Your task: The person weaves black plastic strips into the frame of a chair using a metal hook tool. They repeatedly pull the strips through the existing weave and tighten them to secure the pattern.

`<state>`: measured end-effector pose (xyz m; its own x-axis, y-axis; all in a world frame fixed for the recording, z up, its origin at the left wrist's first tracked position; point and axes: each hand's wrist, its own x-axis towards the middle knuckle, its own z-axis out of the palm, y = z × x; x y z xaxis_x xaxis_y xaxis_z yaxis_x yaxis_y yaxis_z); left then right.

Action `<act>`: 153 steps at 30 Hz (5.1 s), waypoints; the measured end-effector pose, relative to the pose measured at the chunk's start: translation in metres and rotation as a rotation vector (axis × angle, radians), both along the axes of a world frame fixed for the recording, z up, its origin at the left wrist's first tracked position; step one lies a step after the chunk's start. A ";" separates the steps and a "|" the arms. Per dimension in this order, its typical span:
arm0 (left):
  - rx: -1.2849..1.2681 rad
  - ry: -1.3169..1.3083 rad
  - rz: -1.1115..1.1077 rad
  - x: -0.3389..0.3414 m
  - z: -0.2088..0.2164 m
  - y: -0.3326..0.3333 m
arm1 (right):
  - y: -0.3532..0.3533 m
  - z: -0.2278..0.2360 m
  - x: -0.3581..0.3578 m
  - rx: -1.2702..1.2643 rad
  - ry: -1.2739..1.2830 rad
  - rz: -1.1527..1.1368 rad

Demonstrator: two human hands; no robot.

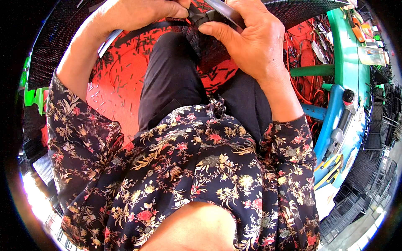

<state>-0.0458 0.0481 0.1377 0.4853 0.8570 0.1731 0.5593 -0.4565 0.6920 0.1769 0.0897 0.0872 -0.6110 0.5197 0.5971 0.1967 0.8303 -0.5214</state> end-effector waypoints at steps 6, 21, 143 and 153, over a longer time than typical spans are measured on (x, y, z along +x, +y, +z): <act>0.143 0.172 0.139 0.005 -0.003 -0.003 | 0.021 -0.030 0.006 -0.173 0.151 0.102; 0.878 0.132 0.287 0.053 -0.064 -0.072 | 0.021 -0.029 0.008 -0.494 0.232 0.165; 0.980 -0.417 0.672 0.098 -0.094 -0.040 | -0.054 0.125 0.034 0.876 -0.953 -0.065; 0.836 -0.521 0.730 0.101 -0.101 -0.040 | -0.046 0.126 0.033 0.893 -0.910 0.030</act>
